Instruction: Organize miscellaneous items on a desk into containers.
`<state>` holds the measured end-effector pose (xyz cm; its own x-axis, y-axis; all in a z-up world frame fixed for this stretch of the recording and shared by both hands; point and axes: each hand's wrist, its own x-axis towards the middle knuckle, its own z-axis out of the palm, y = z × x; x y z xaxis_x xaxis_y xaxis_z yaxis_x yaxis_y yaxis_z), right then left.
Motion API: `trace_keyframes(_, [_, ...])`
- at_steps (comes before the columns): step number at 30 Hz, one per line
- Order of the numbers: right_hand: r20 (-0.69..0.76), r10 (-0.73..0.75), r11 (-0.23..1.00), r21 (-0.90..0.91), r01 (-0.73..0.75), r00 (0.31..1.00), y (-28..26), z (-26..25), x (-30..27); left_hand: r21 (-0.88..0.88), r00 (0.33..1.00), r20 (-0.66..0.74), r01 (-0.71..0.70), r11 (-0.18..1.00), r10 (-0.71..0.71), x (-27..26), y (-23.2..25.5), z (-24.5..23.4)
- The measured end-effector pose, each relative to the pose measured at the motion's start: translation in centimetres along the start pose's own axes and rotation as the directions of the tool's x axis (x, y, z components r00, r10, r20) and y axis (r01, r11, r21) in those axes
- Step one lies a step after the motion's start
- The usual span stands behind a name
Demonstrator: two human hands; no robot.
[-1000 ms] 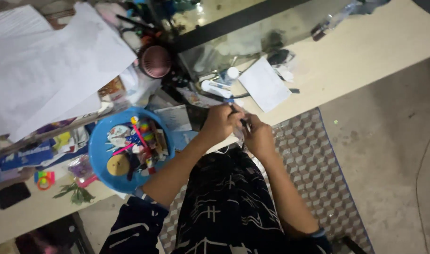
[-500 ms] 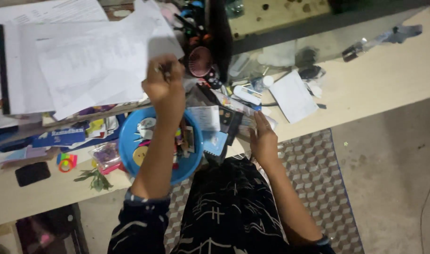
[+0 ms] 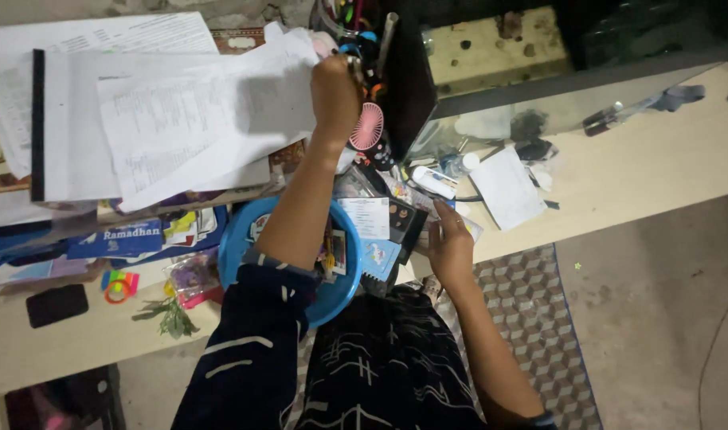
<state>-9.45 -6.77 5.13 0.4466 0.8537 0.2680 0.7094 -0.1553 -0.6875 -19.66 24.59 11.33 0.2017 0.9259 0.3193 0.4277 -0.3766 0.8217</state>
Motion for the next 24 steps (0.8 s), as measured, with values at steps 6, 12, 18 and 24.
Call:
trace_keyframes(6, [-0.027,0.109,0.994,0.006,-0.109,0.994,1.0,-0.7,1.0,0.159,0.99,-0.106,-0.07,0.985,0.088,-0.7,-3.3,2.0])
trace_keyframes(12, [-0.097,0.355,0.907,0.276,-0.317,0.93,3.7,-3.4,1.0,-0.074,0.969,-0.181,-0.183,0.98,0.167,-9.2,9.2,-2.1])
trace_keyframes(18, [0.205,0.718,0.103,0.914,-0.393,0.665,10.4,-11.4,-0.2,-0.353,0.97,0.233,0.013,0.935,0.074,-22.9,15.8,9.0])
trace_keyframes(24, [0.304,0.648,-0.318,0.941,-0.116,0.698,20.8,-20.8,-4.4,-0.526,0.773,0.626,0.517,0.675,-0.105,-35.9,21.1,25.3])
